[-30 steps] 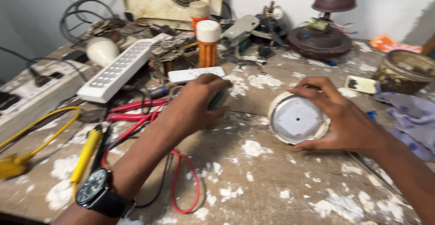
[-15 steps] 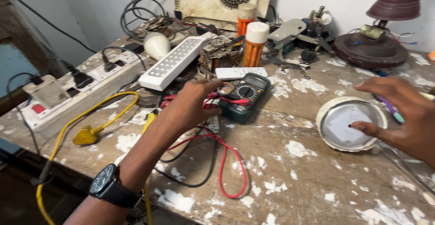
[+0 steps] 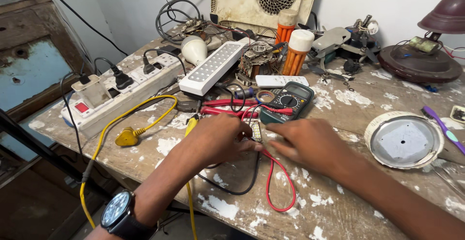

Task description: The person uses a screwdriver to unscrew and open the housing of an LED emergency light, then lifts out the LED panel and handles its wiring. They turn the light over, press on the LED panel, and later handle a round lamp fixture and a small LED circuit board on the workbench.

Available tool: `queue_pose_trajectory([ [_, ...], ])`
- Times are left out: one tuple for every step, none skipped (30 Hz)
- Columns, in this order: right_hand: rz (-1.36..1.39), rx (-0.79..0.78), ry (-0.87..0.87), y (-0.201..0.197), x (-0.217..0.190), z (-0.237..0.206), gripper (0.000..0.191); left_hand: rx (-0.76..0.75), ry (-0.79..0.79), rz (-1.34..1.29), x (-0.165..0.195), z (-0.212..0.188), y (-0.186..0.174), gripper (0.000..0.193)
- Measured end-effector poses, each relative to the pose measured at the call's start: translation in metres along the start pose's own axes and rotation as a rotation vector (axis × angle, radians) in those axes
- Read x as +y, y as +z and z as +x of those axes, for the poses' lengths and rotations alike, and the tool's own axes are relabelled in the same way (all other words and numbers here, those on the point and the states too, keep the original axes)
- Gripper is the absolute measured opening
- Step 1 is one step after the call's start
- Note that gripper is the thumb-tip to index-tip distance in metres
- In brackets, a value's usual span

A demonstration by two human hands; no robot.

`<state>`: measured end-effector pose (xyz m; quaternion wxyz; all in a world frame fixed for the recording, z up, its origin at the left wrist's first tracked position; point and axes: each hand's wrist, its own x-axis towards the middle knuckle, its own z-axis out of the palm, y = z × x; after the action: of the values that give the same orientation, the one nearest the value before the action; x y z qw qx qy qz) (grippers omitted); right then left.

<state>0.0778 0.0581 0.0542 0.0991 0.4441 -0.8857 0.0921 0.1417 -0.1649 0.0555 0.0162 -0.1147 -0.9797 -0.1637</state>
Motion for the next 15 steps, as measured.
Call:
queue_pose_trajectory([
  [-0.058,-0.083,0.038,0.003,-0.007,0.008,0.048,0.012,0.047,-0.006,-0.001,-0.003,0.000,0.040],
  [-0.115,-0.167,0.077,0.005,-0.012,0.017,0.053,0.022,0.094,-0.014,-0.002,-0.005,0.001,0.041],
  [-0.172,-0.251,0.117,0.006,-0.015,0.023,0.058,0.033,0.142,-0.020,-0.003,-0.007,0.001,0.042],
  [-0.165,-0.252,0.090,0.005,-0.015,0.027,0.056,0.036,0.132,-0.001,-0.004,-0.007,0.002,0.037],
  [-0.159,-0.255,0.061,0.005,-0.015,0.032,0.054,0.039,0.121,0.016,-0.006,-0.007,0.004,0.033],
  [-0.153,-0.258,0.031,0.006,-0.014,0.036,0.052,0.043,0.108,0.033,-0.008,-0.006,0.005,0.030],
  [-0.083,-0.333,0.071,0.005,-0.013,0.040,0.052,0.080,0.107,0.021,-0.010,-0.005,0.007,0.032],
  [-0.013,-0.409,0.111,0.004,-0.010,0.044,0.054,0.116,0.106,0.008,-0.012,-0.002,0.008,0.034],
  [0.057,-0.485,0.151,0.004,-0.009,0.047,0.057,0.152,0.105,-0.007,-0.014,0.001,0.010,0.035],
  [0.117,-0.515,0.173,0.003,-0.008,0.049,0.060,0.161,0.079,-0.019,-0.017,0.004,0.011,0.036],
  [0.176,-0.545,0.195,0.003,-0.007,0.051,0.063,0.170,0.054,-0.032,-0.018,0.008,0.012,0.038],
  [0.236,-0.574,0.218,0.002,-0.007,0.052,0.066,0.179,0.030,-0.045,-0.020,0.011,0.013,0.039],
  [0.250,-0.586,0.236,0.001,-0.007,0.054,0.066,0.163,0.030,-0.043,-0.020,0.014,0.014,0.040],
  [0.267,-0.597,0.254,0.001,-0.007,0.056,0.066,0.147,0.030,-0.041,-0.021,0.016,0.015,0.040],
  [0.284,-0.610,0.271,0.000,-0.008,0.057,0.066,0.129,0.028,-0.038,-0.021,0.017,0.016,0.041],
])
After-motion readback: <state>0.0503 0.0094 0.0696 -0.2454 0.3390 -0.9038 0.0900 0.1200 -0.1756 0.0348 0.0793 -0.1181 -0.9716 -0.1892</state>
